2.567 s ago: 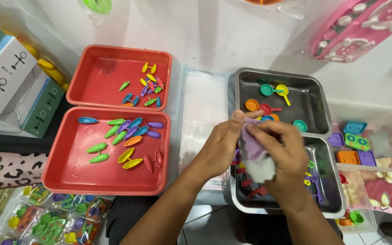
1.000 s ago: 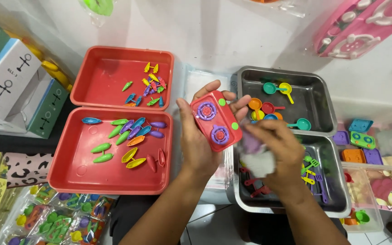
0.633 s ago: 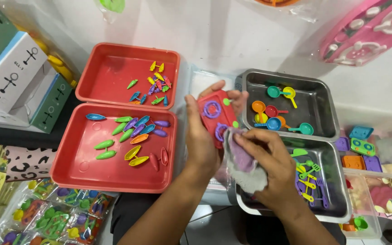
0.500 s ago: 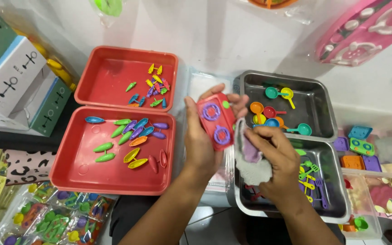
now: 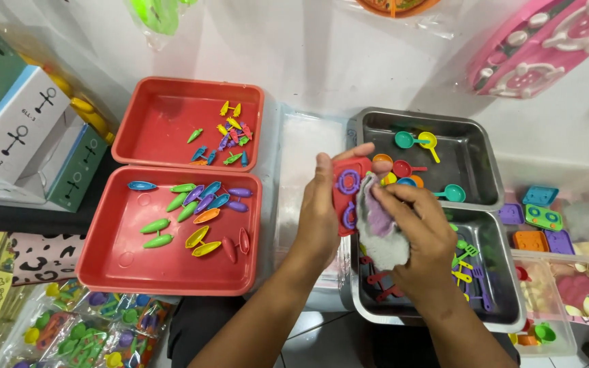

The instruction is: Cleaning and sorting small plastic toy utensils and parts using a cloth and placing them into trays.

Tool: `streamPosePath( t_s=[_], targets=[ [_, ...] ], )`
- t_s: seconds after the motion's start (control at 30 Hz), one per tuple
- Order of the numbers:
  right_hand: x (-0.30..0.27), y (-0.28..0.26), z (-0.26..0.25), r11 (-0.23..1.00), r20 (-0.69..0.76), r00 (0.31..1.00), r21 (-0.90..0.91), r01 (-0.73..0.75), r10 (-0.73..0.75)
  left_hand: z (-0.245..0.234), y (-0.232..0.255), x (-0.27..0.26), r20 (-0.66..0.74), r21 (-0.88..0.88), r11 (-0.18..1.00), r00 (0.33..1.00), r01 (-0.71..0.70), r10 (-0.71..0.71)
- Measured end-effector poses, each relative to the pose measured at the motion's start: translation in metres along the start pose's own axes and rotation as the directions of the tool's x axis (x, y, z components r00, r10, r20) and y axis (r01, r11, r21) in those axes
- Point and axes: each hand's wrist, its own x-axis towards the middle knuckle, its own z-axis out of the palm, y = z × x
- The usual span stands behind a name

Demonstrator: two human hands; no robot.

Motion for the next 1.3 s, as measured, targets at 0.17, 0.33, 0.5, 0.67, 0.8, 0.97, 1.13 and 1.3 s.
streamPosePath(
  t_s=[0.17, 0.33, 0.5, 0.67, 0.8, 0.97, 1.13, 1.3],
  targets=[
    [0.0, 0.011, -0.001, 0.997, -0.085, 0.995, 0.069, -0.046, 0.052, 0.002, -0.006, -0.006, -0.014, 0.206, 0.978, 1.0, 0.021, -0.019],
    [0.001, 0.015, -0.007, 0.99, -0.076, 0.992, 0.103, -0.092, 0.1, 0.002, -0.006, -0.009, -0.01, 0.62, 0.783, 0.999, 0.035, -0.037],
    [0.002, 0.004, -0.005, 0.999, -0.061, 0.997, -0.001, 0.049, -0.049, 0.009, 0.0, -0.012, 0.018, 0.636, 0.771, 0.998, 0.03, -0.054],
    [-0.004, -0.022, -0.002, 0.986, 0.093, 0.992, -0.14, 0.093, -0.08, -0.003, -0.014, 0.001, -0.017, 0.558, 0.821, 0.991, 0.122, -0.136],
    [-0.008, -0.028, 0.005, 0.986, 0.203, 0.975, -0.12, 0.112, -0.086, -0.011, -0.01, 0.006, -0.152, -0.003, 0.982, 0.97, 0.191, -0.189],
    [-0.008, -0.033, 0.009, 0.973, 0.201, 0.965, -0.123, 0.196, -0.169, -0.02, 0.004, 0.014, -0.283, -0.175, 0.973, 0.939, 0.151, -0.197],
    [-0.004, -0.034, 0.006, 0.972, 0.164, 0.969, -0.116, 0.204, -0.184, -0.027, -0.004, 0.015, -0.093, -0.585, 0.811, 0.992, 0.014, -0.084],
    [-0.004, -0.03, 0.005, 0.966, 0.12, 0.968, -0.109, 0.233, -0.22, -0.023, -0.002, 0.013, -0.064, -0.624, 0.781, 0.996, 0.012, -0.067]
  ],
)
